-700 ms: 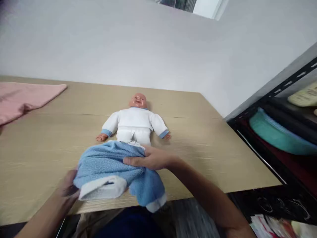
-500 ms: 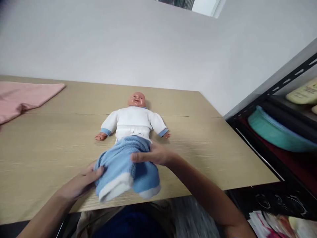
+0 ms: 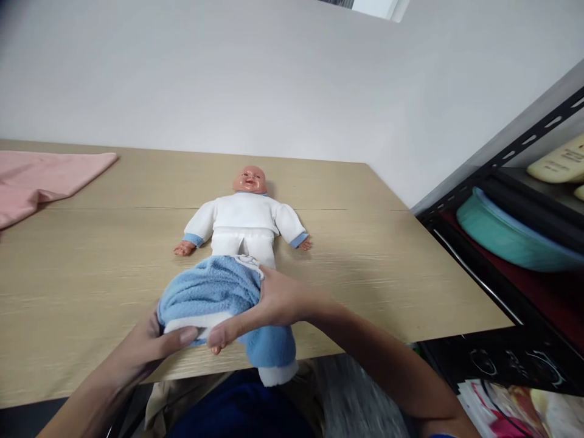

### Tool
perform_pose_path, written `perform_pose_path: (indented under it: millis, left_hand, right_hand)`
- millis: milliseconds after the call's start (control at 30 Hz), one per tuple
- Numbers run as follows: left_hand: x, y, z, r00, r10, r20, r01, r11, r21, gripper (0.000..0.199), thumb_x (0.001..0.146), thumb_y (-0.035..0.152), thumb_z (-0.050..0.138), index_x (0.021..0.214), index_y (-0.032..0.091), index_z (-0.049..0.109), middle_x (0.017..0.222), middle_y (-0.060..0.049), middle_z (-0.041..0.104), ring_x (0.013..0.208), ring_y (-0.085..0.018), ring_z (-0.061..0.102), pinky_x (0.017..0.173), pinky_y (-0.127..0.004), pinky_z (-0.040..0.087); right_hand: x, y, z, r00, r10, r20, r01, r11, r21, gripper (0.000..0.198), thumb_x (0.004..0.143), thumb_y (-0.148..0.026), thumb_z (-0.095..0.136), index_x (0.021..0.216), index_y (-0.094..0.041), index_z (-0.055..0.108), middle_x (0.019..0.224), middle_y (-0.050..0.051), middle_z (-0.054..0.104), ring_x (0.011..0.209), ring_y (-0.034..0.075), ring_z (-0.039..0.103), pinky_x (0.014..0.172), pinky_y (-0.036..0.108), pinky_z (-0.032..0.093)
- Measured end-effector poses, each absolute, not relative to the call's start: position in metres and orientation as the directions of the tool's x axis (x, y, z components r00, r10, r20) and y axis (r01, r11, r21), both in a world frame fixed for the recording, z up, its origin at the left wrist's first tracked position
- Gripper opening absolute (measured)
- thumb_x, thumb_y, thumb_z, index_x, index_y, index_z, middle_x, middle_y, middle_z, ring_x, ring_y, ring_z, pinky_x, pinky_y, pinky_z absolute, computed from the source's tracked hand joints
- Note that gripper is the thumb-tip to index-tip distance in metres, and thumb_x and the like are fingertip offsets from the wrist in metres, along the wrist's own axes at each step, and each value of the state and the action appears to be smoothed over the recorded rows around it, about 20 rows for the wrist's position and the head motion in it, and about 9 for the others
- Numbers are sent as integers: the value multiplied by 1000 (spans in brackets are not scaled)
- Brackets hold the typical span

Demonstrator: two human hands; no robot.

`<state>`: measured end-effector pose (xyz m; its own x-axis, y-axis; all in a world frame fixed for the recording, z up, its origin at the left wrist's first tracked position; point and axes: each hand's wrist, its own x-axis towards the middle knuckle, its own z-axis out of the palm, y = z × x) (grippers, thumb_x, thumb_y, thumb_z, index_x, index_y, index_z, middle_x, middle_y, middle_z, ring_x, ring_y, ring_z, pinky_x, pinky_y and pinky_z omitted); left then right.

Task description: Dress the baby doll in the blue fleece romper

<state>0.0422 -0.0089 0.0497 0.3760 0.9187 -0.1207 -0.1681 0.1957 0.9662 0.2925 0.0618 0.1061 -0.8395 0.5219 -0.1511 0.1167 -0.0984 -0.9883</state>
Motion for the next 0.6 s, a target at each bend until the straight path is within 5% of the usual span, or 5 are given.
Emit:
perform_pose_path:
  millis: [133, 300, 400, 500, 600]
  left_hand:
    - [55, -15, 55, 226, 960, -168, 8, 171, 985, 41, 87, 56, 88, 104, 20, 77, 94, -6, 80, 87, -25, 72, 81, -34, 61]
    - [63, -20, 64, 122, 981, -150, 118, 135, 984, 30, 98, 50, 69, 110, 23, 62, 70, 6, 57, 63, -17, 56, 67, -30, 52]
    - [60, -28, 67, 109, 976, -188, 223, 160, 962, 39, 104, 54, 59, 127, 23, 56, 73, 7, 56, 69, -19, 58, 76, -32, 52]
    - [57, -43, 62, 232, 920, -315, 304, 239, 922, 42, 108, 60, 50, 131, 25, 54, 84, 4, 59, 78, -21, 60, 85, -34, 52]
    - [56, -54, 53, 279, 880, -385, 377, 269, 886, 43, 110, 60, 45, 137, 27, 49, 98, -1, 68, 86, -24, 65, 89, -37, 52]
  right_hand:
    - [281, 45, 106, -585, 810, 23, 225, 189, -956, 19, 80, -20, 83, 95, -25, 72, 92, -2, 79, 87, 20, 73, 84, 33, 63]
    - [270, 38, 103, -484, 828, 282, 396, 495, -773, 9, 81, -16, 72, 82, -22, 66, 84, -1, 74, 80, 18, 65, 83, 32, 52]
    - [273, 40, 106, -516, 856, 34, 633, 407, -658, 5, 90, -24, 70, 91, -20, 70, 93, 6, 80, 83, 21, 68, 80, 34, 50]
    - [276, 42, 108, -691, 669, -275, 666, 441, -601, 12, 96, -23, 61, 98, -20, 72, 104, 8, 85, 89, 22, 75, 78, 31, 50]
    - [275, 43, 102, -753, 573, -324, 636, 506, -582, 11, 96, -23, 63, 98, -22, 74, 107, 5, 86, 93, 23, 78, 78, 30, 52]
